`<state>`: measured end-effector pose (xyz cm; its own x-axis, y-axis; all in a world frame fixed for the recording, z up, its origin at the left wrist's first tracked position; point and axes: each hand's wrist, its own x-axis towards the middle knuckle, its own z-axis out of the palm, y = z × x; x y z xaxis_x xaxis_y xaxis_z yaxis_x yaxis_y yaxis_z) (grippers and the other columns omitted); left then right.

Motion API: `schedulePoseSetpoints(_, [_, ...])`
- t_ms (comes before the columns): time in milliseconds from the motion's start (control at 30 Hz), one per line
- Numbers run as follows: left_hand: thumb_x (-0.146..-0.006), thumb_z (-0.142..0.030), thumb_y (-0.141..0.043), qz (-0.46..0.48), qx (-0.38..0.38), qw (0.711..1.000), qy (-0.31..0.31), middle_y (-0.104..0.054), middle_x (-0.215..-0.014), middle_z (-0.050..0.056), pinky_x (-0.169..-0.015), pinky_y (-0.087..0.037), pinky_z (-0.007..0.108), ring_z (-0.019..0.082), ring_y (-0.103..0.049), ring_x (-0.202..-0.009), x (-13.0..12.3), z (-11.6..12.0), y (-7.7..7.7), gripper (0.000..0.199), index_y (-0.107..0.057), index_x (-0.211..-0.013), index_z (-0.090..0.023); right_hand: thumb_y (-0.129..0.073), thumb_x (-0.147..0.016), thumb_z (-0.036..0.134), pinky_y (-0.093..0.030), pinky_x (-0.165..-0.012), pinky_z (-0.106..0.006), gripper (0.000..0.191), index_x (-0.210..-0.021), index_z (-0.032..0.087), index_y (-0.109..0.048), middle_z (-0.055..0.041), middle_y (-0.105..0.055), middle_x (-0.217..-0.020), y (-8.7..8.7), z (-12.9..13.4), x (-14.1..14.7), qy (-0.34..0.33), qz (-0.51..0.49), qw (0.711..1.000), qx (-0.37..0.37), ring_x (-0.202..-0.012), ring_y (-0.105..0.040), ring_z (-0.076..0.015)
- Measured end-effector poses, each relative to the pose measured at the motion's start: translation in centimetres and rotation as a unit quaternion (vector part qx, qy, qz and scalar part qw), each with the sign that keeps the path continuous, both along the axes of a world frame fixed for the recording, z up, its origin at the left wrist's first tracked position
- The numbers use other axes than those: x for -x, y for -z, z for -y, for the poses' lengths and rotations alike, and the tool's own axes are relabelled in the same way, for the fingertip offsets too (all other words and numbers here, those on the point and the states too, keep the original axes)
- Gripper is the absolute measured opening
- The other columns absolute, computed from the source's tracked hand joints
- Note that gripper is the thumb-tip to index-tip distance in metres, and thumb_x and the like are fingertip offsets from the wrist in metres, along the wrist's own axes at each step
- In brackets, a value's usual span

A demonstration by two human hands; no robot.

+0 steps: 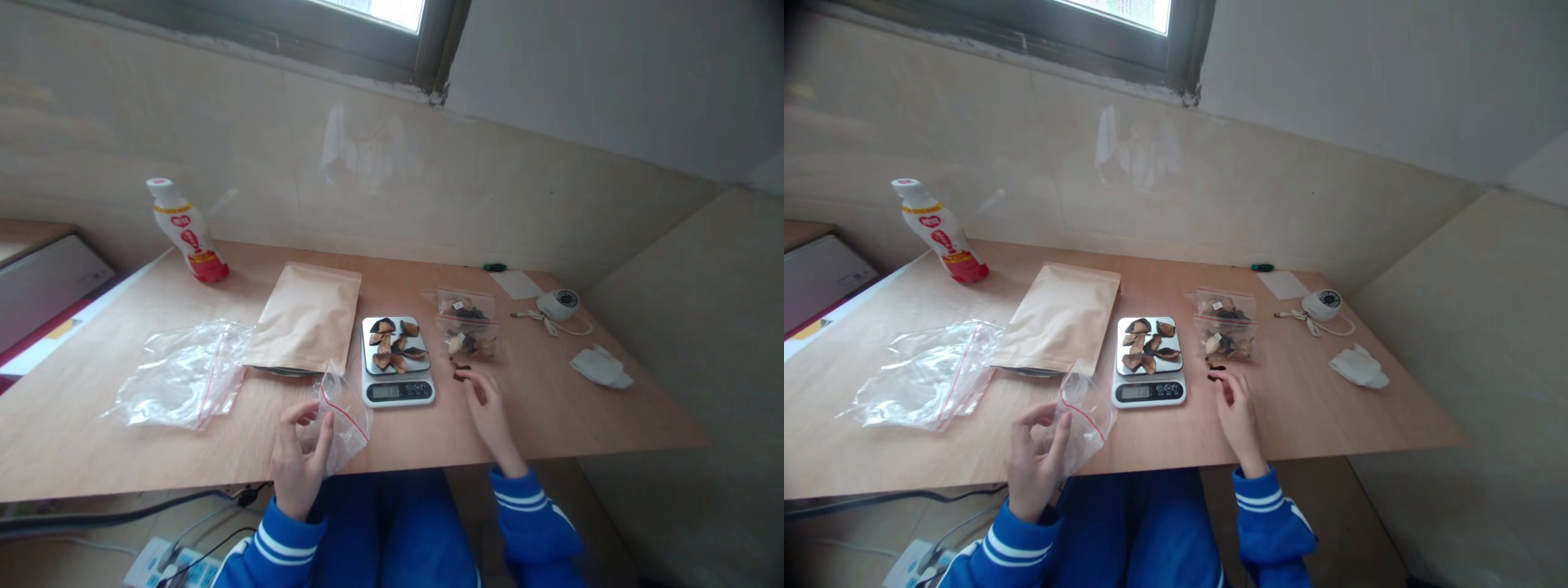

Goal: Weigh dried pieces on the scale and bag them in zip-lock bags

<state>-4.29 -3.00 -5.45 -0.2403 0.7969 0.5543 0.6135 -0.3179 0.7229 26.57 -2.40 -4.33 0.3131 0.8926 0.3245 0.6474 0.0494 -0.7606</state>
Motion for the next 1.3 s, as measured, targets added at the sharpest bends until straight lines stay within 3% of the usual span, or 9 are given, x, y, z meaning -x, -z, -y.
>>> schedulePoseSetpoints(167, [-0.085,-0.033,-0.060,-0.007,-0.005,1.000,-0.008,-0.060,-0.081,0.001,-0.066,-0.049,0.026,0.013,-0.056,-0.067,-0.1,0.0,-0.2,0.021,-0.057,-0.099,-0.018,-0.046,-0.089,0.031,-0.052,-0.075,-0.039,0.026,-0.089,0.019,-0.069,-0.0112,-0.058,-0.098,1.5,1.6,-0.1,0.032,0.032,0.999,-0.030,-0.093,-0.059,-0.0245])
schedulePoseSetpoints(1100, [-0.085,-0.033,-0.060,-0.005,-0.006,1.000,-0.021,-0.057,-0.077,0.001,-0.063,-0.049,0.025,0.013,-0.057,-0.066,-0.2,0.0,-0.1,0.020,-0.056,-0.098,-0.017,-0.044,-0.090,0.026,-0.051,-0.082,-0.041,0.024,-0.087,0.020,-0.067,-0.0094,-0.057,-0.097,1.6,1.5,0.4,0.026,0.058,0.998,-0.005,-0.092,-0.059,-0.0231])
schedulePoseSetpoints(1300, [-0.085,-0.040,-0.058,-0.027,0.015,1.000,-0.006,-0.058,-0.075,-0.001,-0.059,-0.048,0.024,0.012,-0.055,-0.059,0.1,0.6,-1.7,0.024,-0.056,-0.097,-0.019,-0.044,-0.091,0.031,-0.054,-0.073,-0.037,0.025,-0.102,0.020,-0.064,-0.0105,-0.055,-0.102,0.7,1.0,1.2,0.019,0.047,0.999,-0.016,-0.087,-0.059,-0.0205])
